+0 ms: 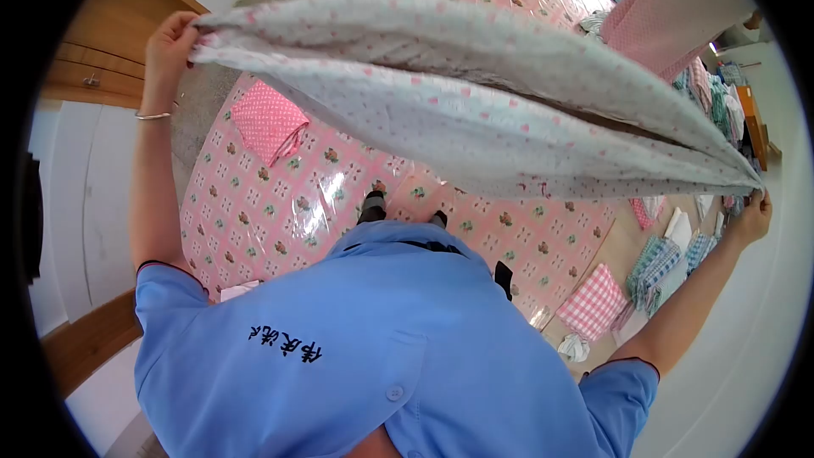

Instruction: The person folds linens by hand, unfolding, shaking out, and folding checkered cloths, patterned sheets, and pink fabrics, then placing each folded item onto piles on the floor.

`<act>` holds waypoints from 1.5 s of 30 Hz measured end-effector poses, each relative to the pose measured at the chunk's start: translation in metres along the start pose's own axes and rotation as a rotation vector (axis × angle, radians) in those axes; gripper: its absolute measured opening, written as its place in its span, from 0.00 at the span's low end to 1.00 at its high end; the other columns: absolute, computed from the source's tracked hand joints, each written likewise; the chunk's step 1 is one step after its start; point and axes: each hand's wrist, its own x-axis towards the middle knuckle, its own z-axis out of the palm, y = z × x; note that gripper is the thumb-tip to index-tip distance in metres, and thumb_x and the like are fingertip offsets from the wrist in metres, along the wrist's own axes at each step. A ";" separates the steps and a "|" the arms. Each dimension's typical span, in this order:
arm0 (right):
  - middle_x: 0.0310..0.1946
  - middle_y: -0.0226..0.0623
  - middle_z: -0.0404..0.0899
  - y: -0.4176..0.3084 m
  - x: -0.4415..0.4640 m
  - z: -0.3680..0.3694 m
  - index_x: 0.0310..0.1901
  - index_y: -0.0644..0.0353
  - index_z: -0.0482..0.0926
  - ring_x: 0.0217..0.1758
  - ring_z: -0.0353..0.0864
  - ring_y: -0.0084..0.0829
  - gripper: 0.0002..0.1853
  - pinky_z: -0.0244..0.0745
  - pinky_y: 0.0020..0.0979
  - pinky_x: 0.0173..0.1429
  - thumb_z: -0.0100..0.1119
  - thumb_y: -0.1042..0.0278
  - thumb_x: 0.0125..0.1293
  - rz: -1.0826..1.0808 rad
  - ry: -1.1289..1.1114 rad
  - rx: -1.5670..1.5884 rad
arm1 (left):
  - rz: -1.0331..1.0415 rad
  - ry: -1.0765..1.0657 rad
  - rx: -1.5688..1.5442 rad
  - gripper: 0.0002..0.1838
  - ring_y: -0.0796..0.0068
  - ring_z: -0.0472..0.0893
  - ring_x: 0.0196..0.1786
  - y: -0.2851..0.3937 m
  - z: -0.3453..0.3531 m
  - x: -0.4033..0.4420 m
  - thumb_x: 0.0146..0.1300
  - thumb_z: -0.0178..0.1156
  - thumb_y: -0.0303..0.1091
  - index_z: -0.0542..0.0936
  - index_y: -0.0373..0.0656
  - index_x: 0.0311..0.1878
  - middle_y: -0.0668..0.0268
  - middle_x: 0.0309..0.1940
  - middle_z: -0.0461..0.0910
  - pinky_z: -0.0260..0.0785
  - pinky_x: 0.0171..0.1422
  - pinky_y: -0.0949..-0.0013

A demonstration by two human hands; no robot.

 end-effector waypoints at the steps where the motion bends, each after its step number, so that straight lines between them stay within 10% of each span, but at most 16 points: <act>1: 0.34 0.35 0.75 0.008 0.005 0.002 0.43 0.67 0.73 0.33 0.74 0.24 0.14 0.69 0.21 0.37 0.54 0.69 0.57 0.003 0.003 -0.002 | 0.064 -0.031 0.088 0.07 0.90 0.66 0.17 0.003 -0.003 0.008 0.56 0.47 0.26 0.75 0.41 0.35 0.75 0.20 0.72 0.58 0.16 0.84; 5: 0.33 0.33 0.75 0.036 0.018 -0.010 0.42 0.66 0.73 0.31 0.73 0.22 0.13 0.68 0.21 0.35 0.54 0.69 0.57 0.032 -0.108 -0.164 | 0.085 -0.294 0.187 0.10 0.91 0.67 0.20 0.023 -0.041 0.026 0.55 0.49 0.27 0.75 0.41 0.40 0.74 0.23 0.74 0.59 0.21 0.83; 15: 0.24 0.26 0.71 0.055 0.006 -0.001 0.39 0.64 0.73 0.21 0.67 0.16 0.08 0.61 0.16 0.21 0.54 0.74 0.57 0.126 -0.085 -0.026 | 0.393 -0.105 -0.340 0.10 0.86 0.69 0.30 0.075 -0.065 -0.001 0.54 0.42 0.18 0.73 0.39 0.28 0.66 0.39 0.71 0.58 0.26 0.83; 19: 0.25 0.29 0.71 0.061 0.002 -0.010 0.44 0.63 0.69 0.21 0.69 0.19 0.11 0.66 0.16 0.22 0.52 0.74 0.58 0.389 -0.152 0.148 | 0.547 -0.513 0.469 0.05 0.78 0.67 0.29 0.051 -0.050 0.008 0.45 0.45 0.14 0.69 0.33 0.23 0.67 0.28 0.70 0.59 0.37 0.79; 25: 0.30 0.34 0.73 0.008 -0.020 0.010 0.42 0.65 0.69 0.29 0.75 0.25 0.09 0.75 0.24 0.36 0.49 0.75 0.60 0.345 -0.087 0.361 | 0.613 -0.198 0.332 0.06 0.78 0.68 0.30 0.031 -0.052 0.030 0.50 0.46 0.16 0.73 0.33 0.29 0.67 0.25 0.69 0.61 0.37 0.78; 32: 0.31 0.35 0.73 0.002 -0.048 0.024 0.40 0.65 0.71 0.31 0.74 0.25 0.08 0.75 0.26 0.38 0.48 0.72 0.61 0.381 -0.306 0.163 | 0.535 -0.775 0.895 0.08 0.76 0.71 0.29 -0.010 -0.027 0.018 0.43 0.60 0.27 0.73 0.34 0.26 0.64 0.23 0.72 0.63 0.33 0.72; 35: 0.31 0.35 0.73 0.028 0.009 0.024 0.40 0.66 0.71 0.31 0.74 0.25 0.08 0.74 0.25 0.39 0.47 0.73 0.61 0.254 -0.444 0.281 | 0.491 -0.398 0.552 0.02 0.75 0.73 0.30 -0.023 -0.030 0.054 0.45 0.54 0.22 0.73 0.34 0.25 0.61 0.21 0.73 0.65 0.37 0.72; 40: 0.29 0.36 0.73 -0.020 0.059 0.003 0.36 0.65 0.72 0.33 0.72 0.27 0.06 0.71 0.26 0.39 0.46 0.73 0.61 0.157 -0.051 0.643 | 0.658 0.262 0.431 0.05 0.85 0.65 0.24 0.048 -0.049 0.076 0.57 0.51 0.28 0.75 0.37 0.33 0.72 0.20 0.71 0.60 0.29 0.82; 42: 0.29 0.36 0.73 0.028 0.030 0.001 0.33 0.64 0.72 0.33 0.72 0.27 0.06 0.70 0.26 0.37 0.46 0.73 0.61 0.274 -0.358 0.733 | 0.596 0.302 0.555 0.05 0.81 0.66 0.23 0.024 -0.032 0.067 0.56 0.52 0.27 0.75 0.36 0.32 0.69 0.20 0.72 0.61 0.29 0.79; 44: 0.21 0.30 0.69 0.045 -0.043 0.024 0.32 0.62 0.72 0.23 0.69 0.23 0.05 0.70 0.25 0.32 0.48 0.71 0.59 0.276 -0.772 -0.203 | 0.867 -0.360 0.974 0.04 0.69 0.67 0.22 -0.030 -0.021 0.068 0.54 0.51 0.26 0.73 0.36 0.30 0.59 0.21 0.73 0.62 0.30 0.73; 45: 0.18 0.27 0.66 -0.002 -0.073 0.027 0.33 0.62 0.72 0.20 0.65 0.19 0.05 0.69 0.23 0.30 0.49 0.71 0.59 0.418 -0.546 -0.095 | 0.869 -0.348 0.978 0.04 0.69 0.67 0.22 -0.018 -0.025 0.070 0.54 0.51 0.26 0.73 0.36 0.30 0.59 0.21 0.73 0.62 0.30 0.73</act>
